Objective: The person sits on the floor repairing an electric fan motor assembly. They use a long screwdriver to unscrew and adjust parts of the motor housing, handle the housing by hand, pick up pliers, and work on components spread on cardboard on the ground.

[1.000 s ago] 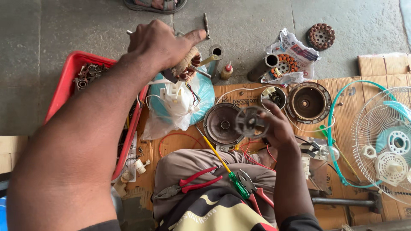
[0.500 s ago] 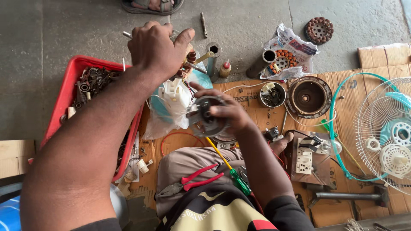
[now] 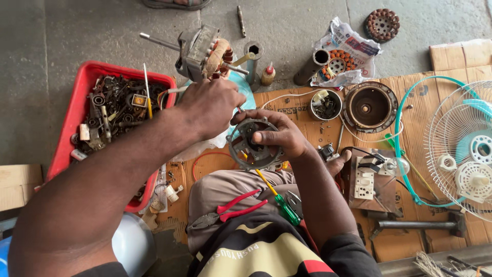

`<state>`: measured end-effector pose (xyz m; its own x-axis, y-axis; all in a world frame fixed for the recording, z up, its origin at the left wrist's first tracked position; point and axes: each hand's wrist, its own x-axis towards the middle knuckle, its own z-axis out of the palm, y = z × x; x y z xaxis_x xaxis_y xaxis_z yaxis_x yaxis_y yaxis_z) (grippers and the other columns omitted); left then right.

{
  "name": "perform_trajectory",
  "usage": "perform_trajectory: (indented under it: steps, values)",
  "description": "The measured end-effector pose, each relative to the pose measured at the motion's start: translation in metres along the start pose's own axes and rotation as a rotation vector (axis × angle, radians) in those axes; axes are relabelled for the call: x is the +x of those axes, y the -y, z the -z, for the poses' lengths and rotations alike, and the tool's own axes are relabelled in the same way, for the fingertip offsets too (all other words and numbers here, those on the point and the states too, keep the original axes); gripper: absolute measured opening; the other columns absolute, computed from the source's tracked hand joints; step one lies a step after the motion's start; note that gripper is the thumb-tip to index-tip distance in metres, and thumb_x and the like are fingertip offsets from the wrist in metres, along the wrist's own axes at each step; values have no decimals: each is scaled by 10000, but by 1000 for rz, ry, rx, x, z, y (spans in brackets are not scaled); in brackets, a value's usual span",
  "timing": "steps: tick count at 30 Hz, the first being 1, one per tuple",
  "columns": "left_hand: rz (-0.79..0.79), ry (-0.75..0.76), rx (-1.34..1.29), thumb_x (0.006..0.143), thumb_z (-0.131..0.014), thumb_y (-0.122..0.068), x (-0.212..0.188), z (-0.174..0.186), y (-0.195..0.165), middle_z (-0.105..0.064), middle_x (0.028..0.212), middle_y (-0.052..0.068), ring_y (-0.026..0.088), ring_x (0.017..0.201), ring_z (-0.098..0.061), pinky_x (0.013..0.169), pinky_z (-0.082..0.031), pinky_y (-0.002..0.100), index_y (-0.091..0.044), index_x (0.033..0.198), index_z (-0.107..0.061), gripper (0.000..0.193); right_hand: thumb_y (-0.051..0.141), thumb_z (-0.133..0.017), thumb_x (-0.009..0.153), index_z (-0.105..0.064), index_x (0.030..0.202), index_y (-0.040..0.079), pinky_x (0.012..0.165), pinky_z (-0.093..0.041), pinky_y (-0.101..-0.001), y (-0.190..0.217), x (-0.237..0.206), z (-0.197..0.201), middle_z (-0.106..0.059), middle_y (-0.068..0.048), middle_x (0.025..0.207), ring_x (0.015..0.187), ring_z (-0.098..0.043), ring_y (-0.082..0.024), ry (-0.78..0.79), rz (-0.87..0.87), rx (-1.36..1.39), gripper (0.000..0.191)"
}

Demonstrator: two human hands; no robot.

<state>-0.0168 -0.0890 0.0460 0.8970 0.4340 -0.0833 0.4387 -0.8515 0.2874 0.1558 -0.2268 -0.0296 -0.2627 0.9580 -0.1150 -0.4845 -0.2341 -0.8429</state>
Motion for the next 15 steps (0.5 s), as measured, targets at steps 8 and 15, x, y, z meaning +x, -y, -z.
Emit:
perform_trajectory:
  steps: [8, 15]
  values:
    - [-68, -237, -142, 812, -628, -42, -11, -12, 13, -722, 933, 140, 373, 881, -706, 769, -563, 488, -78, 945, -776, 202, 429, -764, 934, -382, 1528, 23, 1054, -545, -474, -16, -25, 27, -584, -201, 1442, 1261, -649, -318, -124, 231, 393, 814]
    - [-122, -366, -281, 850, -663, -5, -14, -22, 7, -724, 924, 145, 357, 860, -702, 734, -547, 462, -50, 1009, -772, 198, 49, -820, 868, -272, 1645, 32, 1121, -518, -485, -32, -23, 43, -564, -166, 1450, 1325, -609, -314, -70, 325, 340, 951]
